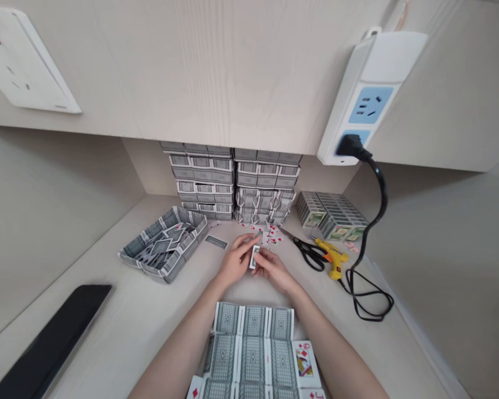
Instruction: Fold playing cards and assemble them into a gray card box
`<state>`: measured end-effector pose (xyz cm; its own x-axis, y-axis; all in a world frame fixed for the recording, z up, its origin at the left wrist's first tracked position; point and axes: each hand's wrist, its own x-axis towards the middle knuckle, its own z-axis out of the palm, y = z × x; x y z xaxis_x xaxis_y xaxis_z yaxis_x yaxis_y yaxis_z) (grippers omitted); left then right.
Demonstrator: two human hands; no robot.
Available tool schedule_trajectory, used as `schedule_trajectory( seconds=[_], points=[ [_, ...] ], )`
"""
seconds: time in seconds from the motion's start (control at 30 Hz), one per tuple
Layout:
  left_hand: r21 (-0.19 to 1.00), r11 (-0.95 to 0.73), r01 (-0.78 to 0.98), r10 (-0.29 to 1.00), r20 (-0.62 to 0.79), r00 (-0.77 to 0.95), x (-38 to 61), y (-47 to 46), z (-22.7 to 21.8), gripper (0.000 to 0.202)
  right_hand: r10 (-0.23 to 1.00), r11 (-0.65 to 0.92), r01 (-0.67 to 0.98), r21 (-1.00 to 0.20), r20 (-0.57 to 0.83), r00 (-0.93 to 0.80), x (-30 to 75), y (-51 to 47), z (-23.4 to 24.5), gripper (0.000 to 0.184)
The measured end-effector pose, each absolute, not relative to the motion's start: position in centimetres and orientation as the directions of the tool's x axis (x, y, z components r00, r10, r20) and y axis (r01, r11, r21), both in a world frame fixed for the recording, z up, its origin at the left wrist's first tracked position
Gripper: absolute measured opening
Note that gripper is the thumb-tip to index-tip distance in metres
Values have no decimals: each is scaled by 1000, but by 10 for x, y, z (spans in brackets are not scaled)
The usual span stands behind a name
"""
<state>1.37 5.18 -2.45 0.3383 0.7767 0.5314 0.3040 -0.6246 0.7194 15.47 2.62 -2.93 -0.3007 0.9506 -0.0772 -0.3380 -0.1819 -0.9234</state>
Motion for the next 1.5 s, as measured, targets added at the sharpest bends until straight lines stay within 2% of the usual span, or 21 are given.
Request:
schedule_trajectory(
  seconds=[0.17, 0.4, 0.77, 0.97, 1.1, 1.23, 1.37, 1.5],
  points=[
    [639, -655, 404, 753, 598, 274, 12, 52, -25, 25, 932, -241, -331, -912, -123, -342, 155, 25, -24, 26],
    [573, -641, 511, 736, 648, 195, 13, 52, -26, 16, 931, -264, -417, -870, -117, -346, 155, 27, -25, 29],
    [647, -599, 472, 753, 656, 56, 9, 57, -30, 9, 975, -218, -579, -785, -154, -158, 158, 30, -24, 30],
    [690, -571, 444, 779, 627, 28, 9, 58, -30, 10, 986, -58, -625, -778, -142, 85, 162, 34, -25, 26],
    [738, -521, 429, 813, 582, -12, 8, 59, -30, 12, 989, -109, -607, -787, -150, 18, 167, 35, -26, 33],
    [738, -536, 411, 827, 556, 79, 9, 56, -29, 12, 991, -132, -561, -818, -105, -79, 166, 33, -26, 36],
    [698, -616, 365, 787, 562, 253, 12, 48, -24, 11, 997, -80, -540, -838, -64, -49, 164, 32, -24, 33],
    [692, -633, 347, 772, 529, 352, 14, 45, -18, 12, 999, -53, -498, -866, -45, -29, 162, 30, -21, 32]
  ],
)
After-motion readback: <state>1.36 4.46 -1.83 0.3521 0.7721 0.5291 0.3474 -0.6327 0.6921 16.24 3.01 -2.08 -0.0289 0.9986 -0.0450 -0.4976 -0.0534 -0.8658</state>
